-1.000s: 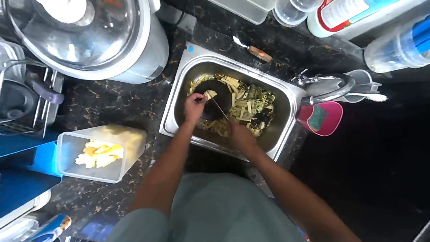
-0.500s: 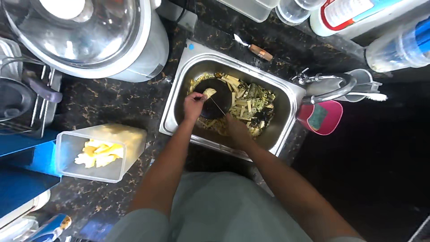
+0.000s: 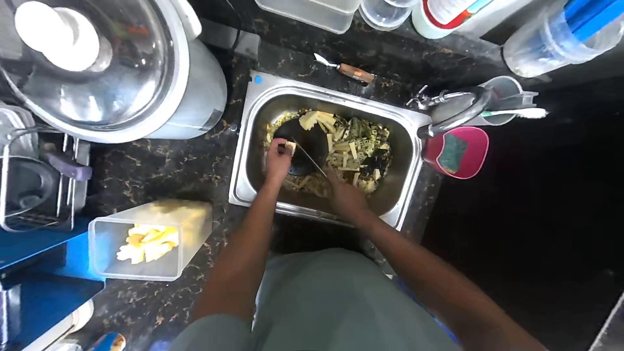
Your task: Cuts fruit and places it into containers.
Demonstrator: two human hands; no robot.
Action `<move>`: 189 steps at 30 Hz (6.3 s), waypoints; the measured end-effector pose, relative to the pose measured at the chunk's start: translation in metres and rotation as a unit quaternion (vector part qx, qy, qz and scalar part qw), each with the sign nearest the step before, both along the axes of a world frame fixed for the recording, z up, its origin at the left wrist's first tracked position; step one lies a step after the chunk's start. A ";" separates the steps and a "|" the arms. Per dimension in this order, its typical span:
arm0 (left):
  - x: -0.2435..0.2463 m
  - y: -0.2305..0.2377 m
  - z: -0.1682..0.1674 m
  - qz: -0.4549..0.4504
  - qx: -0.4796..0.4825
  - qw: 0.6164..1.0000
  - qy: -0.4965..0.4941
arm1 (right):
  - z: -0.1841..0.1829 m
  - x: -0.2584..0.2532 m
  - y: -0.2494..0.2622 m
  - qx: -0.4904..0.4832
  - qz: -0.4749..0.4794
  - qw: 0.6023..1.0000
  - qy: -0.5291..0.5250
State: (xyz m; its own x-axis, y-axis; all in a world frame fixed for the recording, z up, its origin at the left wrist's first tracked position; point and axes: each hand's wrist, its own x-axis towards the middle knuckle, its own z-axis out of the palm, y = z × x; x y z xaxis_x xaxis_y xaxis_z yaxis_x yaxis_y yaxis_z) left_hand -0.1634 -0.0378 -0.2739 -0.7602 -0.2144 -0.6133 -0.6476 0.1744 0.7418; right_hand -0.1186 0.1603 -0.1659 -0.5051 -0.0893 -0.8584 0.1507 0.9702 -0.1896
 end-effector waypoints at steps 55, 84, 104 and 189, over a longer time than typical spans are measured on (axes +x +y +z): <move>-0.100 -0.026 0.030 -0.625 -0.335 0.705 0.025 | 0.006 -0.014 -0.020 0.026 0.034 0.999 -0.022; -0.012 -0.019 0.016 -0.231 -0.212 0.950 0.003 | 0.018 -0.006 0.007 0.015 0.025 0.999 -0.020; -0.017 -0.003 0.011 -0.364 -0.260 0.894 0.020 | 0.035 0.049 0.052 0.040 -0.032 0.998 -0.029; -0.047 0.039 0.025 -0.226 -0.289 0.930 0.019 | -0.011 -0.010 0.015 -0.022 -0.051 0.998 0.030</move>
